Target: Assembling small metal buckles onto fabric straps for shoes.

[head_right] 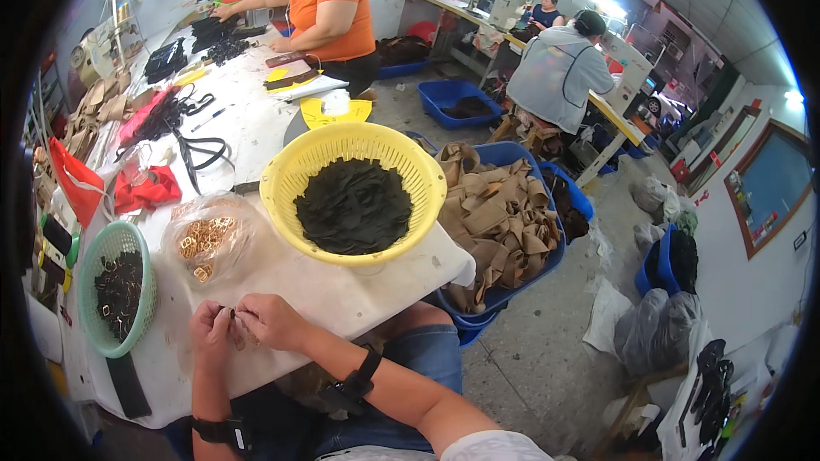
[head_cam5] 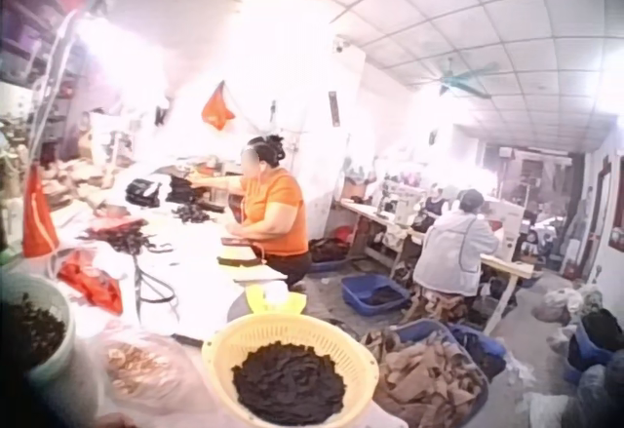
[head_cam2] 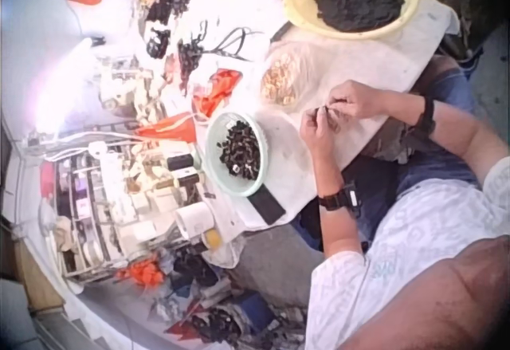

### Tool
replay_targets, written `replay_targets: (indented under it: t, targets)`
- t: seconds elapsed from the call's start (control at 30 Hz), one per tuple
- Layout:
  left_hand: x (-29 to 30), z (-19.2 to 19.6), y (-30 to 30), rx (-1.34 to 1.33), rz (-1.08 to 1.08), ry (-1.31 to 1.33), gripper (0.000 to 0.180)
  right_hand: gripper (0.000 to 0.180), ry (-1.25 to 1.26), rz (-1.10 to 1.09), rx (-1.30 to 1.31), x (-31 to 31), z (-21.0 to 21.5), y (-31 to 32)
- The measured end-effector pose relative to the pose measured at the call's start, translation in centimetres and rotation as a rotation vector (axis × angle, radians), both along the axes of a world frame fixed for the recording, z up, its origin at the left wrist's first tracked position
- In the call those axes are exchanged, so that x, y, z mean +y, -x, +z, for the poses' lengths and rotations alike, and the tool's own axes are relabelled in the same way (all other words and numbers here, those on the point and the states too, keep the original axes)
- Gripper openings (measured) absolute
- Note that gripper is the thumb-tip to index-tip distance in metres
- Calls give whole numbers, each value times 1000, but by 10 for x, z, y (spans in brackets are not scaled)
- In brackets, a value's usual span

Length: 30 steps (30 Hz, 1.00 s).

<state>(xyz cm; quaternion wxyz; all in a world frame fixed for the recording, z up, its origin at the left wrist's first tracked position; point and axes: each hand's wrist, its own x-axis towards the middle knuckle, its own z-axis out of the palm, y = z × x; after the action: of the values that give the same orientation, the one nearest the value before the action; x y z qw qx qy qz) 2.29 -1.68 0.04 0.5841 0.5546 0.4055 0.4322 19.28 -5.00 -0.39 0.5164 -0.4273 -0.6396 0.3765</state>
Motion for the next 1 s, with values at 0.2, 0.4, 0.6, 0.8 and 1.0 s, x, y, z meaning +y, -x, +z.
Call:
replay_targets:
  t: [0.2, 0.4, 0.6, 0.8, 1.0]
  targets:
    - [-2, 3, -1, -9, 6, 7, 10, 7, 13, -18, -36, 2, -3, 2]
    - [-2, 4, 0, -10, -10, -41, 6, 8, 24, -25, -71, 1, 0, 0]
    - [0, -1, 2, -45, -40, -15, 4, 8, -86, -45, -97, 2, -6, 1]
    - [-5, 5, 10, 26, 2, -13, 9, 9, -116, -57, -114, 4, -12, 10]
    - [-2, 12, -1, 109, -27, -58, 12, 9, -106, -202, -158, 1, -1, 3]
